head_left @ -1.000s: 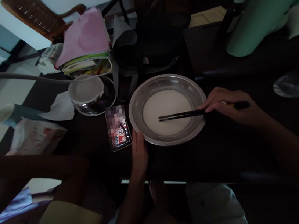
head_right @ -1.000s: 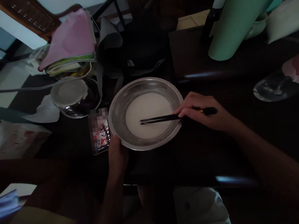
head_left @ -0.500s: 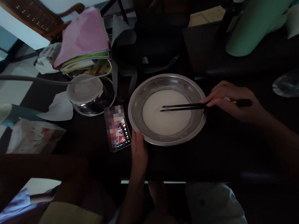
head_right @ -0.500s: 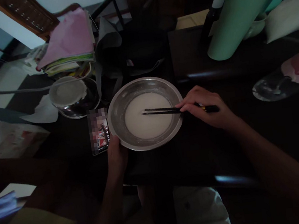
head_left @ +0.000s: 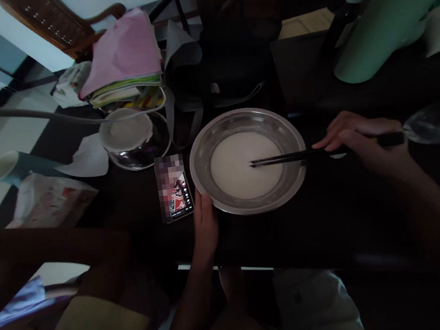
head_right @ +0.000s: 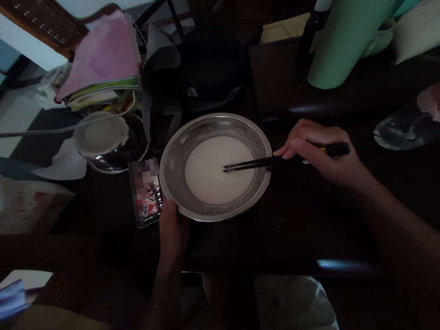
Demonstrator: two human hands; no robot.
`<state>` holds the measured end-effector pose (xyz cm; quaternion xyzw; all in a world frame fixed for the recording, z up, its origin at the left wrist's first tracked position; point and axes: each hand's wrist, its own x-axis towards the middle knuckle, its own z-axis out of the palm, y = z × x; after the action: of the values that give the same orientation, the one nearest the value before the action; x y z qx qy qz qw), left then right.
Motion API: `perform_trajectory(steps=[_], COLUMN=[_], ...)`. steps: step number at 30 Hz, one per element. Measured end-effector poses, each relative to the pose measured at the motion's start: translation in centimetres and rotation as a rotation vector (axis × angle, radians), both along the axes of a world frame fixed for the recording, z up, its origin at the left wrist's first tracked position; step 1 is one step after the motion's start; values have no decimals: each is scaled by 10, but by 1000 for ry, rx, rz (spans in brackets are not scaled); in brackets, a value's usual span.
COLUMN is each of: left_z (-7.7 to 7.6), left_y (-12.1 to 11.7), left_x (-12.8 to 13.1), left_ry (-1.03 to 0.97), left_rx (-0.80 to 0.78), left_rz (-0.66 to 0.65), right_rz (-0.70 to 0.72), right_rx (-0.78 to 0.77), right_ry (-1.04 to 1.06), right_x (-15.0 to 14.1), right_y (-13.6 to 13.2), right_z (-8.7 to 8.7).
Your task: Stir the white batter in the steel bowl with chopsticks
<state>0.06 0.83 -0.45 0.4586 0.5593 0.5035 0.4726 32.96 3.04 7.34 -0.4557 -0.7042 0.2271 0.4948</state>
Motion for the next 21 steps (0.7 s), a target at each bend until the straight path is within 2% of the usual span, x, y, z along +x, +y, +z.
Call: perform_trajectory(steps=[2,6,8,11,13,17,21], left_z=[1,4,4,2,-1,-4,-2], left_y=[0,-1,-2,-2,-1,-1,-1], left_x=[0,1,1,0,0,-1,0], left_ry=[-7,10,12,12,4,-31,-30], left_rx=[-3,-5,-6,-7,-16,-32,-28], left_rz=[-3,-8,-8,5,0,-8,-8], right_rz=[33,141,105,-3,16,148,47], right_rx=[-18,43,80,38,-6,-3,28], right_ry=[10,-119,-141,-25,19,-78,-63], right_x=[-1,-5,-4,2,2,-4,-1], right_y=[0,3,3,2,1,1,2], right_z=[0,-4,-5,-5,-5,-6,-5])
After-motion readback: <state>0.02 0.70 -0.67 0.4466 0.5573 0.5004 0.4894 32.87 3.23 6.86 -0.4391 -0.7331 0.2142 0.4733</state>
